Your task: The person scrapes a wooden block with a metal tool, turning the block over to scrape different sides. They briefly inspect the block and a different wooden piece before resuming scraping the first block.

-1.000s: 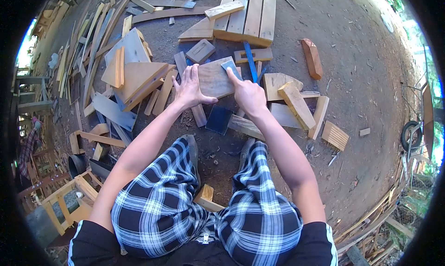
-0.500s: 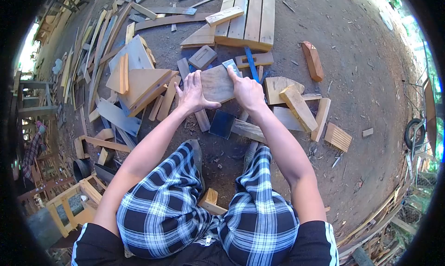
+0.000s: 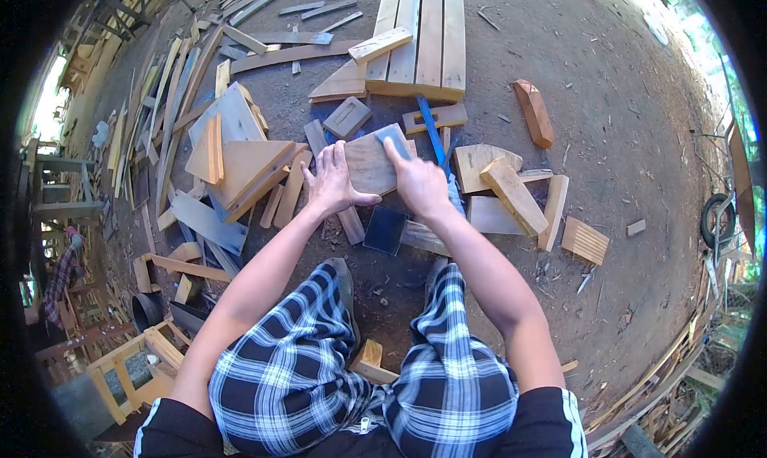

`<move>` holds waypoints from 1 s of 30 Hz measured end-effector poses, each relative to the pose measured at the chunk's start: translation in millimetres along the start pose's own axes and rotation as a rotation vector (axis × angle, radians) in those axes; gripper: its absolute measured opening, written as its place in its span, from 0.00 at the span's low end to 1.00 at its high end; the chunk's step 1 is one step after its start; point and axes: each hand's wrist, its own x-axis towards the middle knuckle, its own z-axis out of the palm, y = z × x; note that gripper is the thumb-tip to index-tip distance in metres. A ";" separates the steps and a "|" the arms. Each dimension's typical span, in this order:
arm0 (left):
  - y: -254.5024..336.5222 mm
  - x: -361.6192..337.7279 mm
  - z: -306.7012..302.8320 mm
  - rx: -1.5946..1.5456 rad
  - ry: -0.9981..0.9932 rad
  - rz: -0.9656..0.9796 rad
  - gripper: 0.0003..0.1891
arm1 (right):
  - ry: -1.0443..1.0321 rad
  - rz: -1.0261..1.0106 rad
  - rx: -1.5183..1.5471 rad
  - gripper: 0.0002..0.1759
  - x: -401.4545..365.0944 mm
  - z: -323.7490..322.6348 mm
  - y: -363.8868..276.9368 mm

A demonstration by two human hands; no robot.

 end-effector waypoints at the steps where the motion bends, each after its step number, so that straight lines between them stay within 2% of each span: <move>1: -1.8 2.2 2.5 0.005 0.010 0.006 0.76 | -0.036 -0.010 -0.008 0.39 -14.3 -3.6 -4.5; 5: -2.1 1.8 8.2 -0.007 0.013 0.010 0.77 | -0.136 -0.072 -0.072 0.42 -59.6 -14.0 -11.0; 8: -2.0 3.2 8.9 0.005 0.021 -0.005 0.77 | -0.092 -0.049 -0.017 0.43 -32.9 -6.7 2.1; 9: -1.8 0.8 6.9 0.004 0.026 0.016 0.77 | -0.157 0.015 0.021 0.38 -20.0 -10.4 3.2; 10: -3.5 0.4 3.3 0.006 0.037 0.036 0.77 | -0.140 -0.001 0.022 0.38 -13.6 -6.5 6.6; 11: -7.2 -0.2 -0.5 -0.002 0.059 0.096 0.72 | 0.002 0.051 0.233 0.35 -9.4 1.7 12.6; 12: -11.8 6.8 -6.2 0.005 0.074 0.088 0.72 | 0.137 0.105 0.448 0.32 -8.1 10.7 19.2; 14: -20.4 22.8 -15.8 -0.130 -0.044 0.128 0.63 | 0.232 0.230 0.609 0.33 -20.0 15.0 20.7; 15: -26.3 36.0 -21.6 -0.205 -0.031 0.219 0.52 | 0.229 0.304 0.677 0.31 -29.8 19.6 22.9; 16: -30.6 47.0 -21.5 -0.239 0.011 0.295 0.48 | 0.224 0.380 0.742 0.30 -39.3 23.8 24.2; 17: -32.2 58.8 -21.8 -0.259 -0.002 0.345 0.45 | 0.199 0.557 0.925 0.25 -47.1 23.5 18.6; 18: -32.4 69.8 -21.7 -0.279 -0.015 0.399 0.42 | 0.192 0.569 0.921 0.25 -53.0 30.0 15.6; 20: -27.3 82.7 -26.4 -0.295 -0.092 0.405 0.40 | 0.169 0.748 1.279 0.23 -58.1 40.6 10.8; 22: -21.8 88.7 -30.5 -0.309 -0.467 0.259 0.37 | 0.094 0.827 1.370 0.23 -59.5 43.9 -1.1; 25: -27.9 90.7 -17.3 -0.406 -0.476 0.197 0.36 | 0.070 0.860 1.461 0.27 -51.2 54.6 -15.9; 30: -23.4 69.3 -11.7 -0.460 -0.390 0.082 0.38 | 0.147 0.884 1.607 0.25 -38.4 48.8 -24.5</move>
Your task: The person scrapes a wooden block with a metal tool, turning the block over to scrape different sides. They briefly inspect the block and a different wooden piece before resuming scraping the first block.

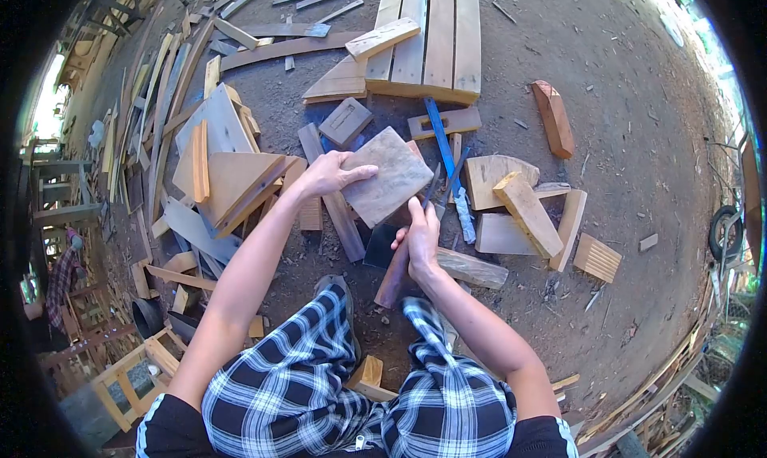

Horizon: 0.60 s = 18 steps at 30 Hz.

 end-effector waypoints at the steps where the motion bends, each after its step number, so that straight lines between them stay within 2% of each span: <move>1: 0.1 -1.6 2.9 -0.003 0.025 -0.020 0.38 | -0.018 0.037 0.072 0.25 4.6 1.0 -2.2; 4: -6.9 -5.5 15.1 -0.028 0.070 0.005 0.38 | -0.033 0.090 0.114 0.27 10.9 1.0 -7.5; 6: -25.3 5.4 25.2 0.097 0.322 0.271 0.37 | -0.009 0.088 0.090 0.28 6.5 3.6 -14.3; 7: -21.5 5.0 20.9 0.092 0.320 0.273 0.37 | 0.013 0.082 0.065 0.28 -0.1 7.2 -19.7; 9: -13.1 5.4 10.7 -0.126 0.025 0.201 0.43 | -0.002 0.072 0.029 0.28 3.2 6.1 -15.8; 10: -12.4 5.9 11.3 -0.128 0.023 0.203 0.43 | -0.022 0.063 0.000 0.27 4.8 6.4 -15.7; 12: -11.7 5.9 12.2 -0.188 -0.103 0.091 0.42 | -0.018 0.070 0.031 0.26 5.4 6.8 -19.3; 16: -14.1 -8.9 25.2 -0.118 -0.079 0.033 0.41 | -0.085 0.055 -0.033 0.25 21.8 -4.8 -26.2; 18: -11.1 -22.8 35.5 -0.273 0.044 0.027 0.39 | -0.153 0.034 -0.149 0.25 32.3 -11.3 -36.0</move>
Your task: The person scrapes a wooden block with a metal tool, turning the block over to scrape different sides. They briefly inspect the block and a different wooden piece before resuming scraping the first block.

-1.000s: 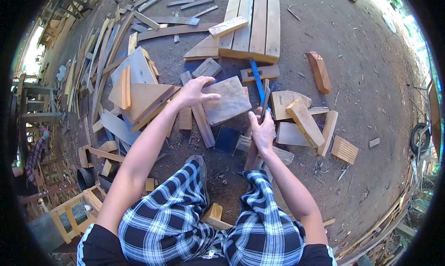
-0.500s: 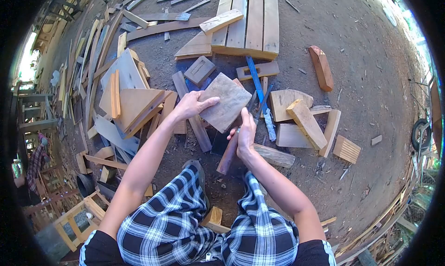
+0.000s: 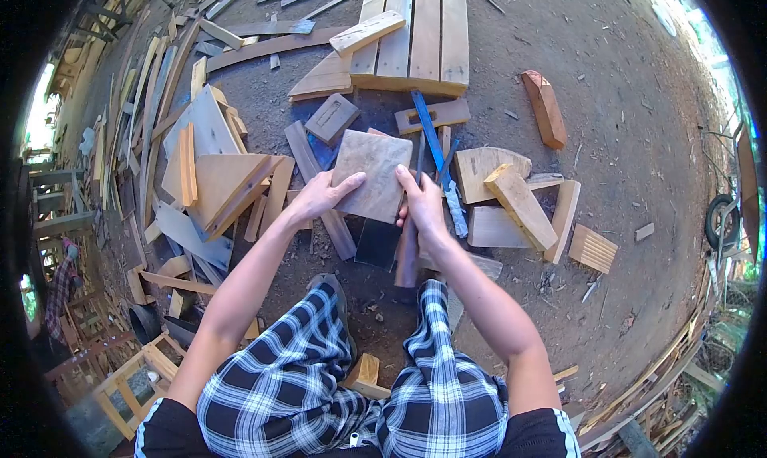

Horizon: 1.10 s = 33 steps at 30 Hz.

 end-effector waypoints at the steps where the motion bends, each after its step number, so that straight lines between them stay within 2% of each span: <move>1: 0.6 -5.6 5.1 -0.100 -0.006 -0.024 0.38 | -0.040 -0.005 -0.051 0.25 4.9 -4.7 -6.5; 4: -8.0 -8.4 22.3 -0.247 0.021 -0.038 0.37 | -0.161 -0.023 -0.237 0.23 18.9 -15.4 -30.1; 5: -7.5 -10.4 29.8 -0.267 0.087 -0.060 0.35 | -0.186 -0.019 -0.303 0.22 23.5 -17.4 -37.2; 9: -1.1 -18.1 40.0 -0.229 0.159 -0.091 0.35 | -0.258 -0.049 -0.452 0.21 35.2 -20.0 -48.8; 13: -2.1 -16.5 41.6 -0.298 0.217 0.022 0.36 | -0.257 -0.078 -0.431 0.20 30.1 -19.5 -40.6; 18: 1.8 -3.2 30.9 -0.205 0.248 0.044 0.38 | -0.099 -0.099 -0.185 0.19 10.8 -14.1 -23.1; 20: -8.0 4.9 35.4 -0.170 0.358 0.178 0.38 | -0.083 -0.096 -0.191 0.19 10.5 -12.1 -25.3; 24: -18.3 8.4 35.9 -0.279 0.312 0.162 0.40 | -0.095 -0.149 -0.289 0.20 13.2 -10.9 -28.1; 26: -13.3 2.7 34.5 -0.023 0.389 0.092 0.45 | -0.109 -0.166 -0.319 0.20 15.9 -11.8 -30.3; 27: -11.6 0.2 35.7 -0.026 0.392 0.092 0.45 | -0.100 -0.185 -0.426 0.21 16.3 -12.7 -32.9; 29: -6.7 -7.7 39.5 0.308 0.590 0.227 0.50 | -0.089 -0.204 -0.532 0.23 23.7 -19.2 -26.4; 30: -2.9 -13.5 41.5 0.310 0.591 0.229 0.50 | 0.093 -0.571 -0.743 0.25 36.8 -26.1 -9.1; 31: 10.0 -25.1 42.1 0.531 0.571 0.280 0.52 | 0.284 -0.939 -0.940 0.28 42.3 -30.8 0.5; 32: 18.5 -32.6 43.4 0.751 0.547 0.328 0.53 | 0.284 -0.941 -0.940 0.28 29.2 -29.4 -9.9; 33: 22.0 -35.2 45.0 0.769 0.506 0.312 0.54 | 0.201 -0.836 -0.964 0.30 12.5 -30.5 -21.8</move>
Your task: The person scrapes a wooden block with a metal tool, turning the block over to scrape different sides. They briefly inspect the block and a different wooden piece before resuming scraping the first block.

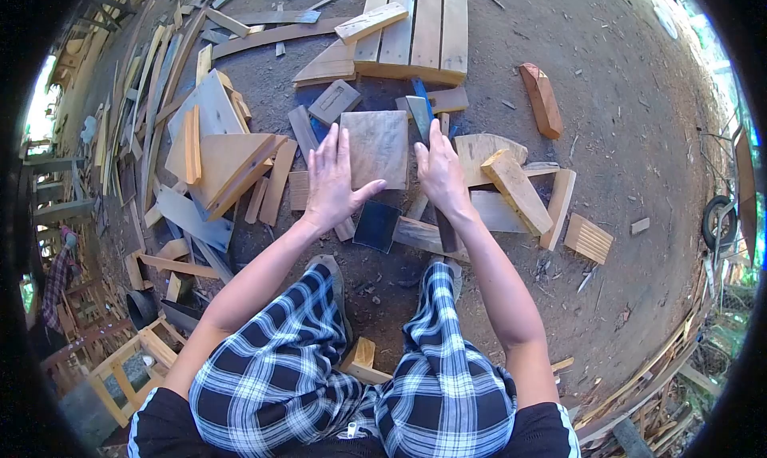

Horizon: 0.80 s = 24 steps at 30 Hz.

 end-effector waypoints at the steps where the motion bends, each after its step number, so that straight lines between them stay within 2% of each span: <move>1: 0.7 -0.2 0.3 -0.002 0.007 -0.002 0.54 | -0.116 0.052 0.015 0.32 -3.8 -12.4 -9.1; 3: 0.9 1.1 2.8 -0.052 -0.051 0.000 0.52 | -0.145 -0.029 -0.020 0.31 -14.2 -24.7 -20.5; 5: 4.0 2.4 -1.7 0.029 0.009 0.062 0.48 | -0.442 0.032 -0.279 0.33 -25.8 -41.1 -45.4; 7: 7.4 0.4 -2.6 0.112 0.060 0.121 0.44 | -0.451 -0.050 -0.390 0.33 -40.6 -39.5 -42.5; 9: 11.3 -1.2 -0.4 0.149 0.012 0.235 0.36 | -0.476 -0.107 -0.472 0.33 -48.9 -41.4 -45.6; 10: 15.9 -3.1 -4.4 0.204 0.066 0.281 0.30 | -0.509 -0.084 -0.484 0.35 -50.0 -46.9 -51.5; 13: 10.9 -3.1 5.8 0.306 0.067 0.366 0.27 | -0.543 -0.090 -0.518 0.36 -49.9 -53.7 -53.4; 17: 8.9 -4.4 9.7 0.342 0.105 0.402 0.23 | -0.490 -0.120 -0.540 0.34 -22.8 -35.0 -57.0; 20: 5.2 -2.8 11.0 0.296 0.112 0.413 0.24 | -0.335 -0.150 -0.465 0.31 11.2 -3.7 -45.9; 24: 7.2 -2.7 5.7 0.240 0.065 0.389 0.23 | -0.327 -0.140 -0.491 0.32 -6.9 -9.2 -50.8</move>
